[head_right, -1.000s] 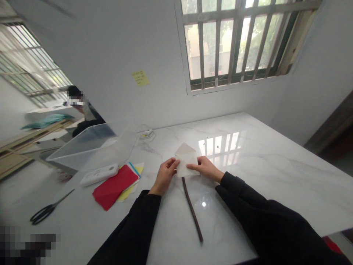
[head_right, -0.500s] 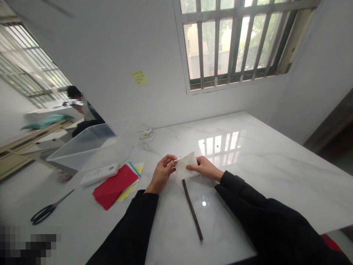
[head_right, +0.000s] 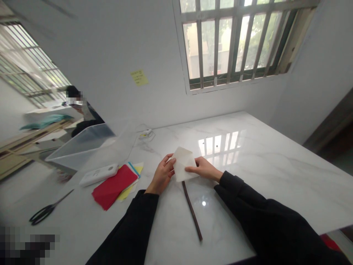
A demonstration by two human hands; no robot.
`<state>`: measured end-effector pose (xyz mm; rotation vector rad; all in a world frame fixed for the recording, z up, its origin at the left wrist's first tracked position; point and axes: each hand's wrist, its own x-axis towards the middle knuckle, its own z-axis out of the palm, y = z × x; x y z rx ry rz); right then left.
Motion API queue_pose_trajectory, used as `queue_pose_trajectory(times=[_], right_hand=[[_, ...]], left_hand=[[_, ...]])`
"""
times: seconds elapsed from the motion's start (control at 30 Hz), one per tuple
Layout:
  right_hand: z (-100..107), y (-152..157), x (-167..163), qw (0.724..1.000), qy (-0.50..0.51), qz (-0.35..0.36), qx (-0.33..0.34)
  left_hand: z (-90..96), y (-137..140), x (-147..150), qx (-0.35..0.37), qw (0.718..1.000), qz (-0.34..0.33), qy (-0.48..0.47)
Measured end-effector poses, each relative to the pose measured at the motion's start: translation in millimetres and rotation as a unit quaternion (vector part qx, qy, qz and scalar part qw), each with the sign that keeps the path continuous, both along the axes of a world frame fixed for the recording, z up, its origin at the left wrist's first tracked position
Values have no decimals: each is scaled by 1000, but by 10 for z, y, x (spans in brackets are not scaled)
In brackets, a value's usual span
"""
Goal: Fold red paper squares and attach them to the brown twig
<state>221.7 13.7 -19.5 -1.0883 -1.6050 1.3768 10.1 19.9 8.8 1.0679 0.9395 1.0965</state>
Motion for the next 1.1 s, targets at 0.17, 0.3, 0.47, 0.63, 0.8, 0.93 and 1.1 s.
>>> queue_pose_trajectory(times=[0.17, 0.3, 0.47, 0.63, 0.8, 0.93, 1.1], right_hand=[[-17, 13, -1, 1000, -5, -3, -1], [-8, 4, -6, 1000, 2, -4, -7], [17, -14, -21, 1000, 1, -4, -8], [16, -15, -36, 1000, -4, -3, 6], [-19, 17, -17, 1000, -3, 9, 17], [9, 29, -5, 999, 43, -3, 8], [46, 41, -2, 992, 58, -106, 33]], left_hand=[[-14, 13, 5, 47, 998, 18, 34], [12, -3, 3, 49, 998, 6, 34], [20, -33, 37, 29, 999, -20, 41], [-39, -55, 108, 39, 997, -24, 59], [-39, -69, 112, 34, 996, -43, 65], [-28, -54, 71, 40, 995, -40, 77], [-43, -42, 48, 57, 993, -66, 86]])
